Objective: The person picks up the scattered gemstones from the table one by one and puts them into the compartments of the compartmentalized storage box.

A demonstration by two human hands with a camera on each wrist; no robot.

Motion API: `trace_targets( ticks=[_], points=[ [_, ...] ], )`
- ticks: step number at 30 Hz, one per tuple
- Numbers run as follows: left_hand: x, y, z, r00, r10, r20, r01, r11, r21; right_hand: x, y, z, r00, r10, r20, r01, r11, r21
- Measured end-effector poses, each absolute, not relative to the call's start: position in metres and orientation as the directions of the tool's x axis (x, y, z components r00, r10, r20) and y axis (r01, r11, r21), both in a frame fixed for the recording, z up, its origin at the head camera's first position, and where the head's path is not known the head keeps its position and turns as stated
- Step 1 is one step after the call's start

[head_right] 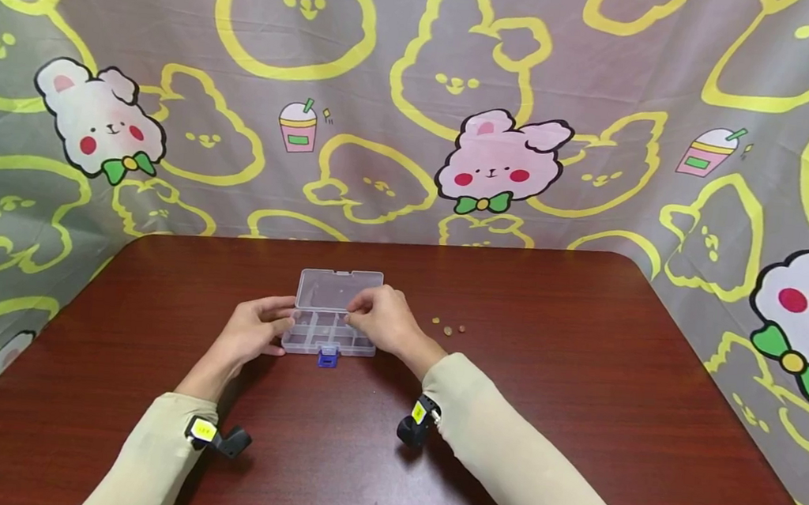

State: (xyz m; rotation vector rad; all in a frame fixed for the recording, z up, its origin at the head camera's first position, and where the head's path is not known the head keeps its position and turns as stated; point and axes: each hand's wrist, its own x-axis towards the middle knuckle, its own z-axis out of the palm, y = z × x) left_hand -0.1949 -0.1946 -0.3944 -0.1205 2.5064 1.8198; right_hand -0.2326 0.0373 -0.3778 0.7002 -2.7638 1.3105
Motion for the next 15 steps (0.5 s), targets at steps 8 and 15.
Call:
trace_targets(
  ticks=[8,15],
  points=[
    [-0.195,-0.194,-0.395,-0.996,-0.036,-0.083,-0.090,0.305,0.948,-0.229,0.055,-0.377,-0.902,-0.379,0.206,-0.390,0.512,-0.765],
    [-0.193,-0.194,-0.393,-0.995,-0.033,-0.090,-0.096,0.314,0.944,-0.222,0.081,-0.377,-0.912,-0.357,0.203,-0.371,0.502,-0.781]
  ],
)
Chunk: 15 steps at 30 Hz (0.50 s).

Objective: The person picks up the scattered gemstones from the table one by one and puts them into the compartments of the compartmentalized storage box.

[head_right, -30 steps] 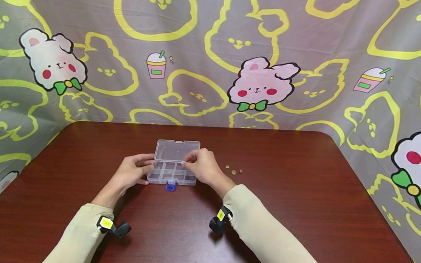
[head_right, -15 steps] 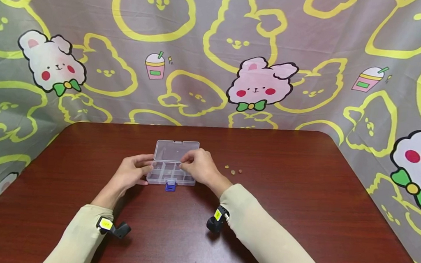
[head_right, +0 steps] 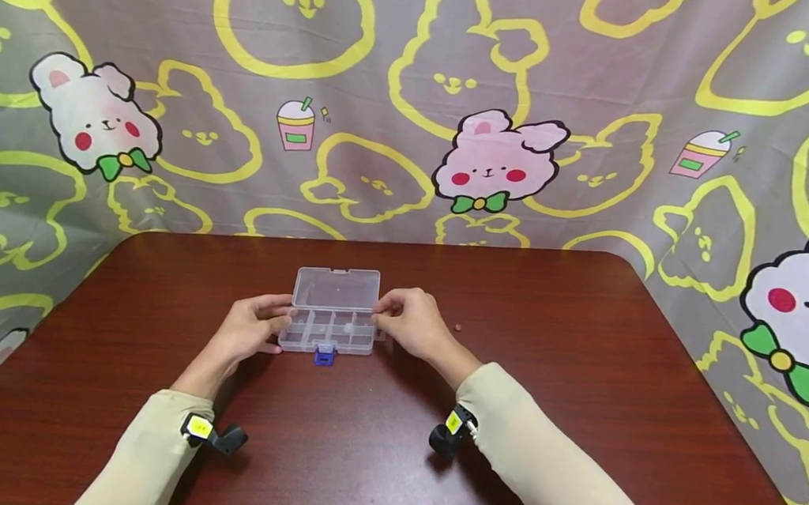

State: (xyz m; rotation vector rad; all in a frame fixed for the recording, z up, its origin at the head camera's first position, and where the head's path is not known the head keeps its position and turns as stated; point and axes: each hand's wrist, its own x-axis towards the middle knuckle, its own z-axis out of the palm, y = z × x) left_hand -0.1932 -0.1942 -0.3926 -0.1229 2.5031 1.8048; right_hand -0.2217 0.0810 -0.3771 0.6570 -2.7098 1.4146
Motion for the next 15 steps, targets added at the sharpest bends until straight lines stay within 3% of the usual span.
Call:
trace_targets(
  ticks=[15],
  points=[
    [-0.194,-0.193,-0.393,-0.996,-0.034,-0.084,-0.090,0.305,0.948,-0.202,0.149,-0.390,-0.920,-0.352,0.173,-0.359,0.581,-0.730]
  ],
)
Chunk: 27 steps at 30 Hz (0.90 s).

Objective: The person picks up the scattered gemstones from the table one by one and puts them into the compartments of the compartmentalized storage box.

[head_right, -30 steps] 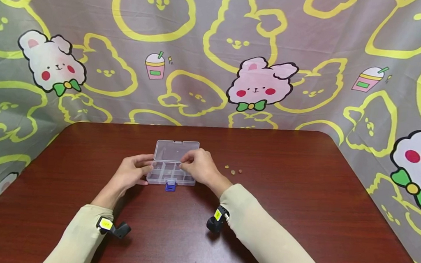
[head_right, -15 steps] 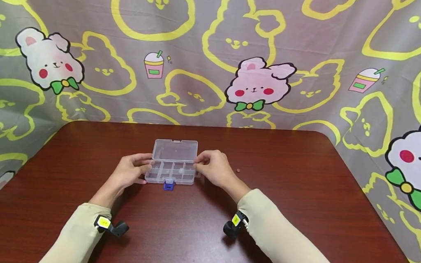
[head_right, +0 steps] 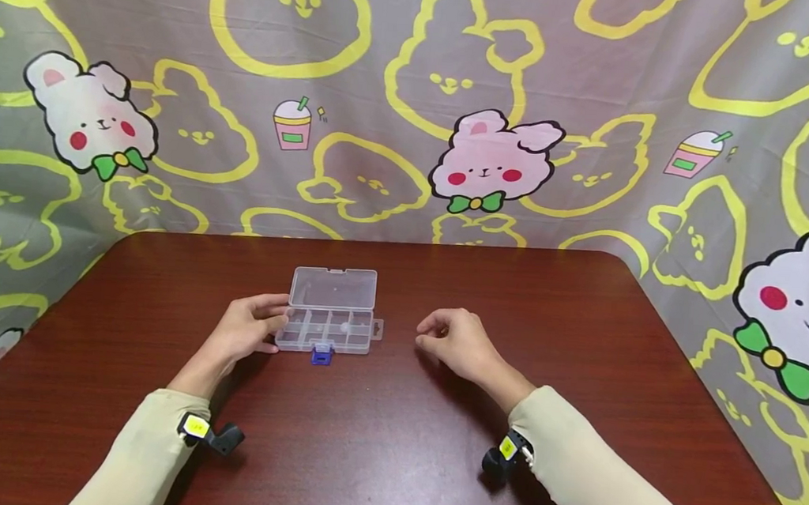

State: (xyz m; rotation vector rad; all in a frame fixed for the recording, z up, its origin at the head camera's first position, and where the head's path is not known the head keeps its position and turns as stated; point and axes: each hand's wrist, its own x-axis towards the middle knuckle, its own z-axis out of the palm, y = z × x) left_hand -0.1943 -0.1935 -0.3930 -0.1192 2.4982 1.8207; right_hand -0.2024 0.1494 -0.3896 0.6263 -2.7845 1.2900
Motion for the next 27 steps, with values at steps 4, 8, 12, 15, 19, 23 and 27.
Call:
trace_targets(
  ticks=[4,8,12,15,19,23,27],
  points=[
    [-0.195,-0.193,-0.392,-0.996,-0.028,-0.085,-0.089,0.308,0.947,-0.197,0.169,-0.394,-0.928,-0.338,0.159,-0.341,0.593,-0.729],
    [-0.195,-0.193,-0.391,-0.996,-0.027,-0.084,-0.088,0.312,0.946,-0.192,0.182,-0.397,-0.935,-0.326,0.142,-0.323,0.613,-0.721],
    [-0.194,-0.193,-0.391,-0.996,-0.028,-0.089,-0.093,0.316,0.944,-0.191,0.188,-0.400,-0.935,-0.328,0.139,-0.325,0.626,-0.709],
    [-0.194,-0.193,-0.391,-0.996,-0.029,-0.090,-0.094,0.318,0.943,-0.191,0.189,-0.401,-0.928,-0.339,0.153,-0.344,0.627,-0.698],
    [-0.194,-0.194,-0.392,-0.995,-0.031,-0.096,-0.101,0.323,0.941,-0.191,0.188,-0.402,-0.920,-0.352,0.174,-0.371,0.636,-0.676],
    [-0.195,-0.194,-0.393,-0.994,-0.035,-0.099,-0.105,0.329,0.938,-0.191,0.187,-0.403,-0.920,-0.352,0.174,-0.373,0.650,-0.662],
    [-0.194,-0.193,-0.393,-0.995,-0.035,-0.095,-0.101,0.329,0.939,-0.190,0.187,-0.402,-0.922,-0.350,0.168,-0.368,0.654,-0.661]
  ],
)
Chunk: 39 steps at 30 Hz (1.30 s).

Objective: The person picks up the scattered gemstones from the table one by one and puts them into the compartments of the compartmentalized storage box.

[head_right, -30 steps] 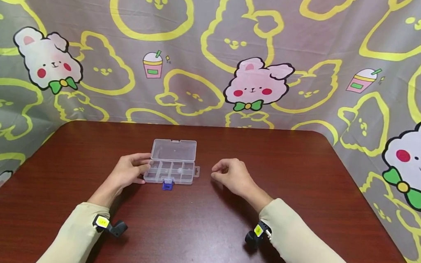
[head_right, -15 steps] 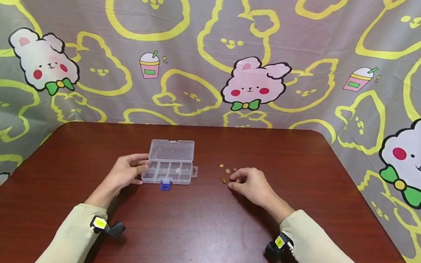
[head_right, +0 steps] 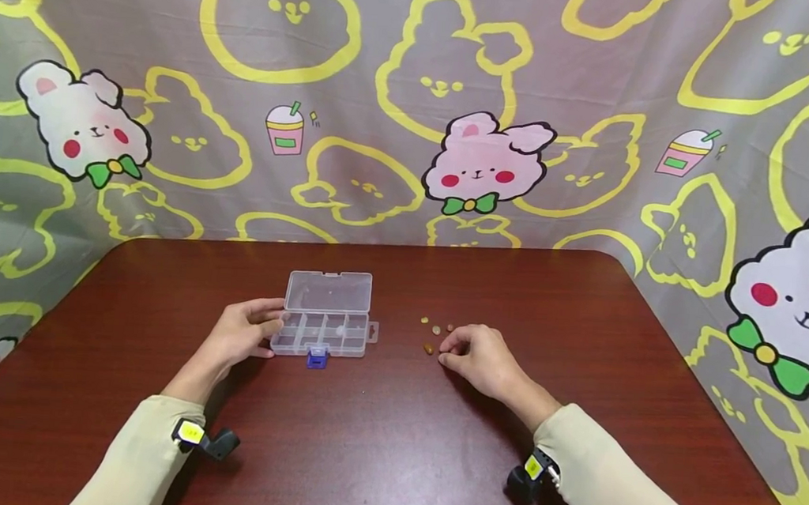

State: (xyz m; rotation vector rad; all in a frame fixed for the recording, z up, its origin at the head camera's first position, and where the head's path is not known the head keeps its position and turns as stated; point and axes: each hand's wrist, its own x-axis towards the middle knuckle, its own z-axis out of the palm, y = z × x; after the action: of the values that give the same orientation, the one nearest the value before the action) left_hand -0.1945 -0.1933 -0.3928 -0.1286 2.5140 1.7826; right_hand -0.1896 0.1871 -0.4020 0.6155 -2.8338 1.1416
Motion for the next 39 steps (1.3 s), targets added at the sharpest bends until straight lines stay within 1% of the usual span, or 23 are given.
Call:
trace_targets(
  ticks=[8,16,20,26,39],
  points=[
    [-0.195,-0.194,-0.394,-0.996,-0.032,-0.086,-0.091,0.327,0.941,-0.189,0.185,-0.400,-0.928,-0.339,0.156,-0.351,0.649,-0.675],
    [-0.194,-0.194,-0.394,-0.996,-0.031,-0.084,-0.089,0.313,0.946,-0.189,0.177,-0.400,-0.935,-0.320,0.151,-0.323,0.599,-0.733],
    [-0.194,-0.194,-0.393,-0.996,-0.028,-0.087,-0.091,0.307,0.947,-0.189,0.170,-0.399,-0.938,-0.317,0.138,-0.306,0.576,-0.758],
    [-0.194,-0.194,-0.392,-0.995,-0.036,-0.090,-0.096,0.310,0.946,-0.191,0.159,-0.396,-0.936,-0.318,0.151,-0.314,0.560,-0.767],
    [-0.194,-0.193,-0.393,-0.996,-0.037,-0.087,-0.094,0.321,0.942,-0.202,0.130,-0.392,-0.931,-0.328,0.158,-0.315,0.507,-0.803]
  ],
)
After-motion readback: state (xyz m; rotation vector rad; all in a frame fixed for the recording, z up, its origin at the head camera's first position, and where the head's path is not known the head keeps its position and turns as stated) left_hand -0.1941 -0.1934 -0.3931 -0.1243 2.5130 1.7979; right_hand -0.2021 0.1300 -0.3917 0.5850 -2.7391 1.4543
